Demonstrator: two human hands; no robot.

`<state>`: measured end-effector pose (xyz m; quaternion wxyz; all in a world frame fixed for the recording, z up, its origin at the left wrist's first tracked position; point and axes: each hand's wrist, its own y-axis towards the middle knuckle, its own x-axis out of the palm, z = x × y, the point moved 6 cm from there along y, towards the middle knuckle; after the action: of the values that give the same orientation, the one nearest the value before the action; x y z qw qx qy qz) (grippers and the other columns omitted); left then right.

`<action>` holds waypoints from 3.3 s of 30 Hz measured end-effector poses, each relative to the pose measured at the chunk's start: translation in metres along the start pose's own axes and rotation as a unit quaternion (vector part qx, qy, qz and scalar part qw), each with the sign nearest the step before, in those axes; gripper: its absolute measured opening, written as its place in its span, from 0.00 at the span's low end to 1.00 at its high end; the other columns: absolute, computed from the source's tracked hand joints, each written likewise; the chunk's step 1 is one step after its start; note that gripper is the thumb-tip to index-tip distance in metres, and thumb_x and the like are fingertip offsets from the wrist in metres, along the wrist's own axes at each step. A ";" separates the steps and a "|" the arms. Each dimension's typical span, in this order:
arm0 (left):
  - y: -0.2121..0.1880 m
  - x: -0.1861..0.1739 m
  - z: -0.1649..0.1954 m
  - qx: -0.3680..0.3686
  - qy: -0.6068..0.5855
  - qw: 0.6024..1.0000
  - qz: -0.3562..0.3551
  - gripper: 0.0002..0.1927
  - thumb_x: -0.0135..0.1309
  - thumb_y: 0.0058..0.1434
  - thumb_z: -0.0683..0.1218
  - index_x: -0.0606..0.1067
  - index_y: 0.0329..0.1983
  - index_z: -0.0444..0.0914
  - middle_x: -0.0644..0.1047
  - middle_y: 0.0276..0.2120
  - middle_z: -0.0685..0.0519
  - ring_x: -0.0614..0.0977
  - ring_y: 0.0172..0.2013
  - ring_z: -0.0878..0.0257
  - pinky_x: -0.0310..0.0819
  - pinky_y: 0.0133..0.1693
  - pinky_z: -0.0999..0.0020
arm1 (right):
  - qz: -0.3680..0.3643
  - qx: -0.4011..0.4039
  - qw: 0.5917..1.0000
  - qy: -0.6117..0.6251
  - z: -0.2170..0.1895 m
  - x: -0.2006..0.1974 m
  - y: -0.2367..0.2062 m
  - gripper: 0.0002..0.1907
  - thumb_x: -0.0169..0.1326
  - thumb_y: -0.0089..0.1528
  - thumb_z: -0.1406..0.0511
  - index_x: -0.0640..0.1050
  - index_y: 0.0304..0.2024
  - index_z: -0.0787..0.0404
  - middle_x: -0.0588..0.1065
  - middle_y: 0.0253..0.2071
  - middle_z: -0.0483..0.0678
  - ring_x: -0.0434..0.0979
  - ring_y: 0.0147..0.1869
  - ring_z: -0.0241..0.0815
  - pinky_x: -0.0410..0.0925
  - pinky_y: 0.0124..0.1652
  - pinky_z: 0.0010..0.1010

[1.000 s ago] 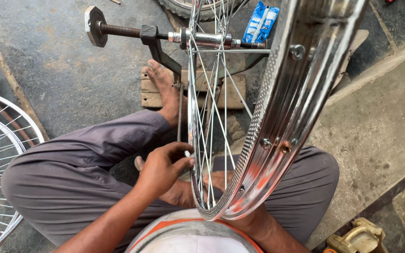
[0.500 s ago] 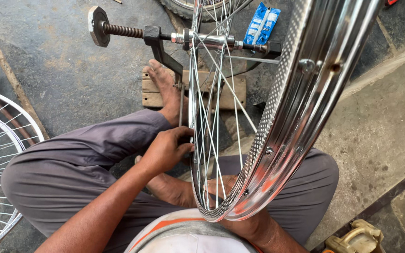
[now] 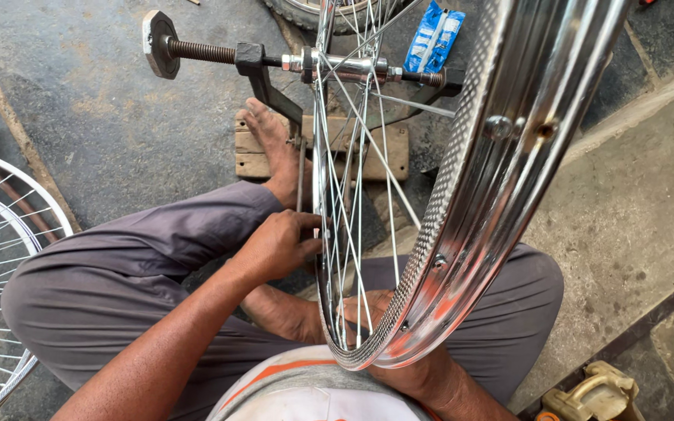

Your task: The person adjusts the tension of the spokes on a bicycle wheel mounted in a truing stand. They use a spoke wrench to turn the nipples while periodically spinning the wheel to check alignment.

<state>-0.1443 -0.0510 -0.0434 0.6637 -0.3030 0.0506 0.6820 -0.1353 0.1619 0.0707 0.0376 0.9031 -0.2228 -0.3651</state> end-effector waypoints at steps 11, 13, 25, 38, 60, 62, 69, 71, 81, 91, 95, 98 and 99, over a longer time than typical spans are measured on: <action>0.004 0.001 -0.006 -0.006 -0.019 1.000 -0.020 0.17 0.65 0.52 0.49 0.85 0.44 0.40 0.85 0.35 0.45 0.87 0.33 0.51 0.81 0.39 0.59 | 0.002 0.007 1.000 0.003 0.000 -0.002 -0.002 0.18 0.69 0.59 0.62 0.81 0.46 0.64 0.82 0.42 0.51 0.86 0.45 0.45 0.79 0.43 0.35; 0.004 -0.002 0.002 0.066 0.040 0.996 0.048 0.19 0.68 0.51 0.50 0.84 0.44 0.37 0.84 0.35 0.43 0.84 0.35 0.48 0.79 0.41 0.55 | 0.003 0.006 1.000 0.003 0.000 -0.001 -0.003 0.18 0.69 0.59 0.62 0.81 0.46 0.64 0.82 0.42 0.51 0.86 0.45 0.45 0.79 0.43 0.35; 0.001 0.007 0.004 0.085 0.137 0.977 0.136 0.19 0.67 0.51 0.53 0.84 0.42 0.38 0.84 0.32 0.45 0.81 0.38 0.50 0.68 0.43 0.54 | 0.010 0.018 1.000 -0.013 0.005 0.006 0.009 0.18 0.69 0.59 0.61 0.81 0.46 0.65 0.82 0.42 0.51 0.86 0.44 0.45 0.79 0.42 0.35; -0.022 -0.011 0.005 0.107 -0.057 0.993 0.012 0.10 0.63 0.55 0.42 0.82 0.40 0.37 0.86 0.33 0.48 0.88 0.32 0.58 0.82 0.35 0.65 | 0.133 0.113 0.984 0.018 -0.043 -0.038 0.010 0.17 0.63 0.64 0.58 0.83 0.47 0.65 0.84 0.39 0.50 0.89 0.44 0.42 0.81 0.42 0.32; -0.060 -0.009 -0.067 -0.050 -0.369 0.907 0.195 0.17 0.47 0.66 0.36 0.80 0.54 0.36 0.80 0.42 0.52 0.83 0.40 0.66 0.80 0.43 0.71 | 0.003 0.074 0.994 0.085 0.041 0.033 -0.014 0.26 0.63 0.63 0.63 0.74 0.61 0.67 0.79 0.49 0.53 0.83 0.50 0.46 0.77 0.48 0.38; -0.061 -0.006 -0.067 -0.043 -0.371 0.909 0.186 0.16 0.47 0.67 0.38 0.80 0.54 0.37 0.80 0.45 0.53 0.82 0.41 0.67 0.79 0.45 0.71 | -0.004 0.123 0.984 0.130 0.043 0.034 -0.011 0.23 0.64 0.63 0.63 0.76 0.58 0.65 0.80 0.45 0.51 0.84 0.47 0.44 0.78 0.45 0.36; -0.063 -0.003 -0.067 -0.088 -0.345 0.916 0.186 0.17 0.61 0.61 0.40 0.81 0.55 0.37 0.77 0.41 0.52 0.79 0.39 0.68 0.77 0.45 0.72 | 0.007 0.084 0.996 -0.002 0.034 0.028 -0.006 0.28 0.68 0.59 0.60 0.76 0.57 0.67 0.80 0.43 0.51 0.83 0.45 0.45 0.77 0.43 0.36; -0.064 -0.002 -0.068 -0.112 -0.360 0.908 0.182 0.18 0.60 0.61 0.40 0.80 0.55 0.38 0.80 0.40 0.52 0.80 0.38 0.67 0.78 0.44 0.71 | 0.008 0.069 0.997 -0.019 0.034 0.029 -0.004 0.28 0.68 0.59 0.60 0.76 0.57 0.66 0.80 0.43 0.51 0.83 0.45 0.45 0.77 0.43 0.36; -0.063 -0.003 -0.062 -0.117 -0.375 0.903 0.173 0.19 0.58 0.61 0.40 0.79 0.57 0.37 0.82 0.43 0.50 0.83 0.42 0.66 0.81 0.47 0.69 | 0.006 0.044 0.998 -0.033 0.031 0.031 -0.003 0.27 0.68 0.59 0.60 0.77 0.56 0.65 0.80 0.44 0.51 0.84 0.45 0.45 0.77 0.44 0.36; -0.064 -0.002 -0.061 -0.108 -0.383 0.900 0.176 0.19 0.58 0.62 0.39 0.78 0.57 0.36 0.82 0.44 0.50 0.83 0.42 0.67 0.80 0.47 0.69 | 0.004 0.039 0.999 -0.032 0.027 0.030 -0.001 0.25 0.68 0.59 0.60 0.78 0.55 0.64 0.81 0.44 0.50 0.84 0.46 0.45 0.77 0.44 0.36; -0.063 -0.003 -0.058 -0.097 -0.391 0.898 0.179 0.20 0.58 0.61 0.39 0.78 0.57 0.36 0.82 0.45 0.51 0.82 0.42 0.67 0.80 0.47 0.69 | 0.002 0.038 0.999 -0.031 0.027 0.030 -0.001 0.25 0.69 0.59 0.61 0.78 0.55 0.64 0.81 0.44 0.50 0.85 0.46 0.45 0.78 0.44 0.36; -0.064 -0.003 -0.058 -0.113 -0.377 0.903 0.174 0.20 0.58 0.61 0.40 0.78 0.57 0.37 0.82 0.45 0.51 0.83 0.42 0.67 0.81 0.47 0.69 | 0.003 0.039 0.999 -0.029 0.026 0.029 0.000 0.25 0.69 0.59 0.61 0.78 0.55 0.64 0.81 0.44 0.50 0.85 0.46 0.45 0.78 0.44 0.36; -0.064 -0.004 -0.057 -0.113 -0.378 0.902 0.174 0.20 0.58 0.61 0.40 0.78 0.57 0.37 0.82 0.45 0.51 0.83 0.42 0.67 0.81 0.47 0.69 | 0.002 0.038 0.999 -0.028 0.026 0.028 -0.001 0.24 0.69 0.59 0.61 0.78 0.55 0.64 0.81 0.44 0.50 0.85 0.46 0.45 0.78 0.44 0.36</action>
<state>-0.0647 -0.0737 -0.0665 0.4648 -0.0820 -0.2293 0.8513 -0.1345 0.1527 0.0338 -0.0020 0.8929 -0.2396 -0.3812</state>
